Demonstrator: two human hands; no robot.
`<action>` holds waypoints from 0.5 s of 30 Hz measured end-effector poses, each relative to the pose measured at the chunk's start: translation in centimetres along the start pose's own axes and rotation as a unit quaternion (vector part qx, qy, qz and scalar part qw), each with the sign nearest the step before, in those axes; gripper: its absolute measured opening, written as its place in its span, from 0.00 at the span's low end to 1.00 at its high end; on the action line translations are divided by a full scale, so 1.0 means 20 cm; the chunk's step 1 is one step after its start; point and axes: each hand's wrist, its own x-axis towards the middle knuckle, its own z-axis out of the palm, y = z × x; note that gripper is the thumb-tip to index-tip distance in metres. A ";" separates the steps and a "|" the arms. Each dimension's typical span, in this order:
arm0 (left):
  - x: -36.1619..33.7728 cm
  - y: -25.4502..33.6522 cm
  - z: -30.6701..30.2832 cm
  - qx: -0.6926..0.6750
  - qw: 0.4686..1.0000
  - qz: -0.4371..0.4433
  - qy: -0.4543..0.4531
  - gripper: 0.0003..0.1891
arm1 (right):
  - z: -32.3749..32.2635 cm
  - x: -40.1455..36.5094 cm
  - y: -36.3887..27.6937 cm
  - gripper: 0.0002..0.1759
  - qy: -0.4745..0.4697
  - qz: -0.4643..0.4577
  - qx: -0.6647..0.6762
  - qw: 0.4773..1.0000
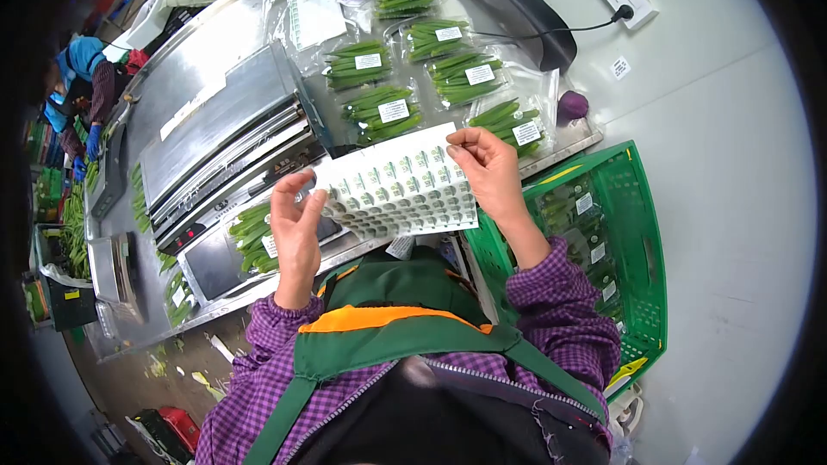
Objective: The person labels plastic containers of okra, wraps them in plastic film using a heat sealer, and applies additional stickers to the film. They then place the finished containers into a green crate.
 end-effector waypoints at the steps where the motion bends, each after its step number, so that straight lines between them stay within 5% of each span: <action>1: -0.01 0.00 0.00 -0.001 1.000 -0.019 -0.024 0.18 | 0.00 0.00 0.01 0.06 0.002 0.002 -0.002 1.000; 7: 0.00 -0.01 0.00 0.021 0.998 0.007 -0.061 0.22 | -0.03 0.01 -0.04 0.10 -0.025 0.014 -0.002 1.000; 10: -0.01 0.06 0.02 0.040 0.995 -0.033 -0.083 0.27 | -0.05 0.03 -0.04 0.17 -0.122 0.028 0.015 0.992; 15: 0.01 0.08 -0.02 -0.008 0.989 -0.084 -0.119 0.28 | -0.06 0.03 -0.10 0.18 -0.150 0.054 -0.009 0.987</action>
